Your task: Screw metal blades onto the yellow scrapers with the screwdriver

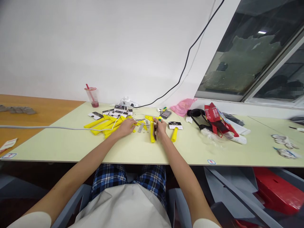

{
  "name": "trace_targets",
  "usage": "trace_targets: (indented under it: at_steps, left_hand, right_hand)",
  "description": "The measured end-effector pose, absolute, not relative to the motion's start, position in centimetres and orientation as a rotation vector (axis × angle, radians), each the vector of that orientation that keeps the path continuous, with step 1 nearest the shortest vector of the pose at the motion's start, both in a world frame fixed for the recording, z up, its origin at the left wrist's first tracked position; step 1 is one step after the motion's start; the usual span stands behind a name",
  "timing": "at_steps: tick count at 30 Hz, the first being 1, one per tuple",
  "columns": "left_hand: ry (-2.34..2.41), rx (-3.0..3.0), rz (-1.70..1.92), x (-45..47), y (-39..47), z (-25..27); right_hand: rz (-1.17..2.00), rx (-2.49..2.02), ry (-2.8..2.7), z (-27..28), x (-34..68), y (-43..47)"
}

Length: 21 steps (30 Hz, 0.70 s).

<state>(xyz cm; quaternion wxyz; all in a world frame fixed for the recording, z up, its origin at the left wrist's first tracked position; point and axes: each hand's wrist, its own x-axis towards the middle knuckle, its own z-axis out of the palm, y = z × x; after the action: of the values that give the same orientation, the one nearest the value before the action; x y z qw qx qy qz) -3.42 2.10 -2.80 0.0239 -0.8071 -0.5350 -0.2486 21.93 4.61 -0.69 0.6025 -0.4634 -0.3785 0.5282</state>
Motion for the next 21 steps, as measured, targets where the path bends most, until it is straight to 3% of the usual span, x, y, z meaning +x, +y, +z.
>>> trace_targets:
  at_steps: [21]
  left_hand:
    - [-1.595, -2.591, -0.717, -3.0, 1.6, -3.18]
  right_hand:
    - [1.237, -1.104, -0.947, -0.63, 21.5, 3.86]
